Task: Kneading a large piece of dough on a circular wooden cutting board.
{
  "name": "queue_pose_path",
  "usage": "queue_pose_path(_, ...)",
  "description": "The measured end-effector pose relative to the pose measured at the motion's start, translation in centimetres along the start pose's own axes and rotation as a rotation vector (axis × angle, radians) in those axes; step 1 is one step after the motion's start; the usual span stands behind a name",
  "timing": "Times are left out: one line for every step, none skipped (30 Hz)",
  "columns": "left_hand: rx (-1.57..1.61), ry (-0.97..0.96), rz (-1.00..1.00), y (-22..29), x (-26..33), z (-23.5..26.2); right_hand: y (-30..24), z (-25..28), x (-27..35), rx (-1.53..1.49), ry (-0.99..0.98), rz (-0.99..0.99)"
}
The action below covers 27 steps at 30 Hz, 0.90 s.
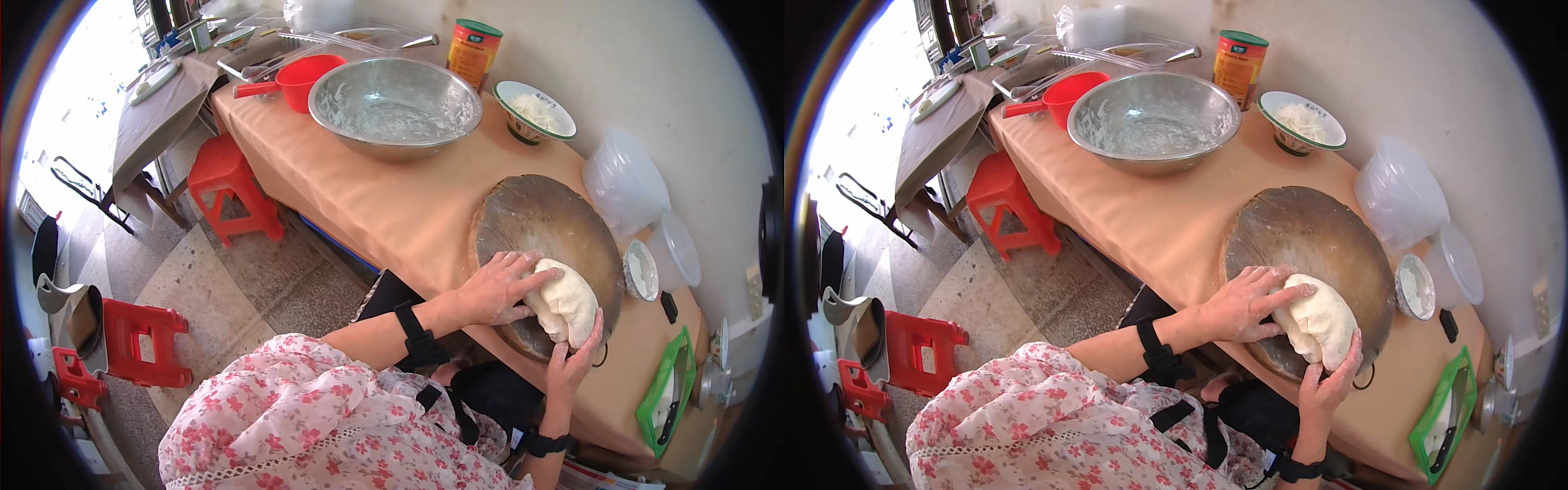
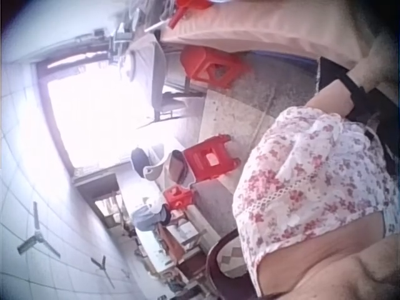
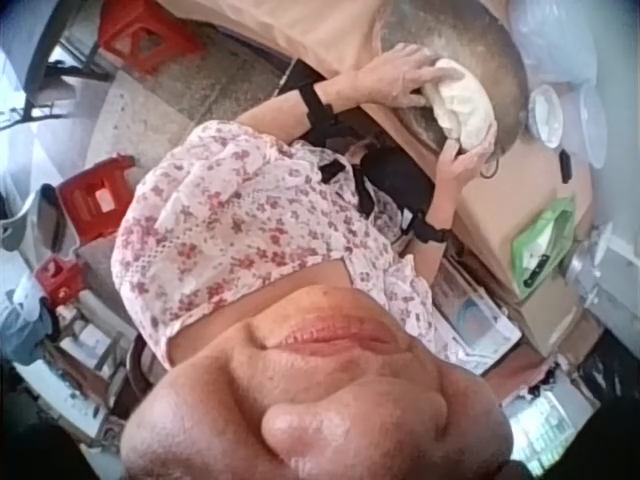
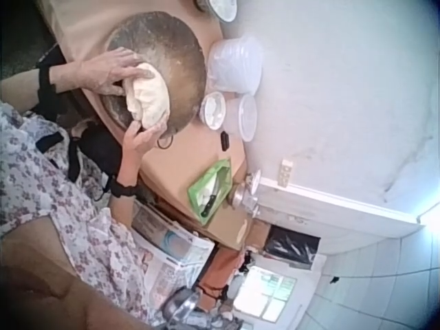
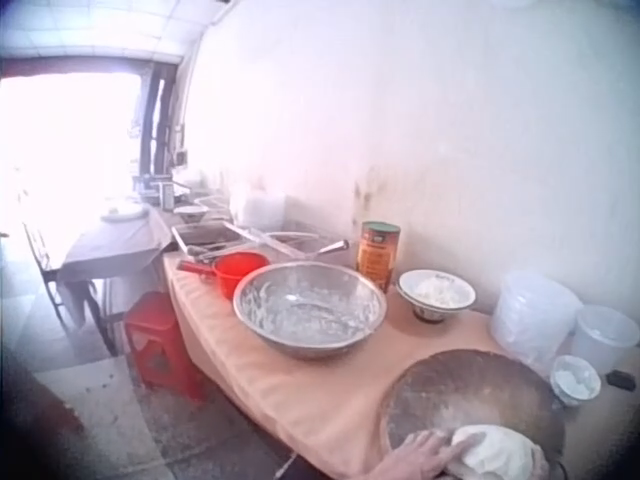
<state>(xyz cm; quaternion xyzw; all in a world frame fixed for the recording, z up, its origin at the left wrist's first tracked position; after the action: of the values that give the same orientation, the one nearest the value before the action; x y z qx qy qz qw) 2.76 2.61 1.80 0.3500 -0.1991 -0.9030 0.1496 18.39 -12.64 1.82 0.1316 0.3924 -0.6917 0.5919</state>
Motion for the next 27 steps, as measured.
queue_pose_path(-0.001,0.01,-0.005,-0.02,-0.01,-0.02,-0.05,-0.01,0.01,-0.004,-0.002,0.001)
queue_pose_path(-0.002,0.019,-0.01,-0.02,0.01,0.0,-0.07,-0.01,0.0,-0.002,-0.008,-0.014)
queue_pose_path(-0.004,0.018,-0.009,-0.05,0.0,0.01,-0.06,-0.05,-0.02,0.001,-0.012,-0.03)
queue_pose_path(0.002,0.016,-0.014,-0.04,-0.01,0.03,-0.05,-0.09,-0.01,-0.001,-0.012,-0.029)
queue_pose_path(0.009,0.014,-0.02,-0.02,-0.03,0.05,-0.03,-0.1,0.01,-0.002,-0.003,-0.028)
queue_pose_path(0.008,0.012,-0.02,0.0,-0.03,0.09,-0.02,-0.1,0.07,-0.002,0.006,-0.028)
queue_pose_path(-0.003,0.011,-0.019,0.03,-0.03,0.14,-0.02,-0.08,-0.01,-0.003,0.007,-0.03)
queue_pose_path(-0.013,0.01,-0.02,0.06,-0.03,0.2,-0.07,-0.02,-0.16,0.005,0.006,-0.013)
queue_pose_path(-0.014,0.009,-0.023,0.12,-0.06,0.23,-0.1,0.07,-0.27,0.013,0.006,0.004)
queue_pose_path(-0.012,0.009,-0.016,0.17,-0.07,0.28,-0.12,0.14,-0.2,0.014,0.01,0.004)
queue_pose_path(-0.01,0.01,-0.01,0.25,-0.04,0.36,-0.19,0.14,0.0,0.003,-0.002,0.002)
queue_pose_path(-0.015,0.014,-0.02,0.19,-0.09,0.43,-0.22,0.07,-0.15,-0.008,-0.005,0.006)
queue_pose_path(-0.001,0.004,-0.012,0.07,0.1,0.31,-0.29,0.05,-0.22,-0.006,0.006,0.011)
queue_pose_path(0.013,-0.006,-0.005,-0.01,0.08,0.29,-0.33,-0.01,-0.22,-0.01,0.001,0.006)
queue_pose_path(0.011,-0.004,-0.01,0.12,0.11,0.31,-0.3,-0.03,-0.01,-0.013,-0.01,-0.003)
queue_pose_path(0.009,-0.014,-0.004,0.18,0.1,0.31,-0.26,0.0,0.04,-0.006,-0.002,0.013)
queue_pose_path(0.007,-0.023,0.003,0.18,0.02,0.31,-0.15,0.02,-0.02,-0.005,0.003,0.014)
queue_pose_path(0.006,-0.023,0.002,0.22,0.02,0.28,-0.07,0.05,0.02,0.001,0.004,0.023)
queue_pose_path(0.002,-0.019,0.0,0.23,0.0,0.23,-0.05,0.07,0.06,0.008,0.004,0.031)
queue_pose_path(-0.003,-0.015,-0.002,0.26,0.02,0.19,-0.12,0.12,0.11,0.008,0.005,0.03)
queue_pose_path(-0.003,-0.014,-0.005,0.24,-0.05,0.2,-0.17,0.16,0.05,0.004,0.003,0.018)
queue_pose_path(0.0,-0.018,-0.002,0.22,-0.06,0.21,-0.21,0.16,0.02,0.001,0.0,0.005)
queue_pose_path(0.004,-0.022,0.0,0.2,-0.05,0.21,-0.26,0.05,0.09,0.003,0.003,0.004)
queue_pose_path(0.007,-0.021,-0.004,0.21,-0.05,0.17,-0.18,-0.09,0.18,-0.018,0.0,-0.017)
queue_pose_path(-0.004,-0.018,0.004,0.16,-0.01,0.12,-0.02,-0.14,0.2,-0.038,-0.003,-0.039)
queue_pose_path(-0.014,-0.016,0.013,0.11,-0.04,0.08,0.11,-0.1,0.06,-0.034,-0.001,-0.039)
queue_pose_path(-0.011,-0.018,0.012,0.08,0.0,0.1,0.06,-0.1,0.02,-0.02,0.0,-0.021)
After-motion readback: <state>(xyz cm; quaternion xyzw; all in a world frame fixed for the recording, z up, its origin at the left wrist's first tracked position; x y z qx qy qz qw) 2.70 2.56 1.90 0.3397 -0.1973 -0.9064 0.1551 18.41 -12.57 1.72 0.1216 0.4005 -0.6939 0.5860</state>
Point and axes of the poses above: each hand's wrist, its own x-axis away from the middle knuckle, its own z-axis out of the back of the hand, y = z × x, the point moved 3 cm from there along -x, towards the middle knuckle, and after that the axes turned 1 degree about -y, right-handed, at the moved point
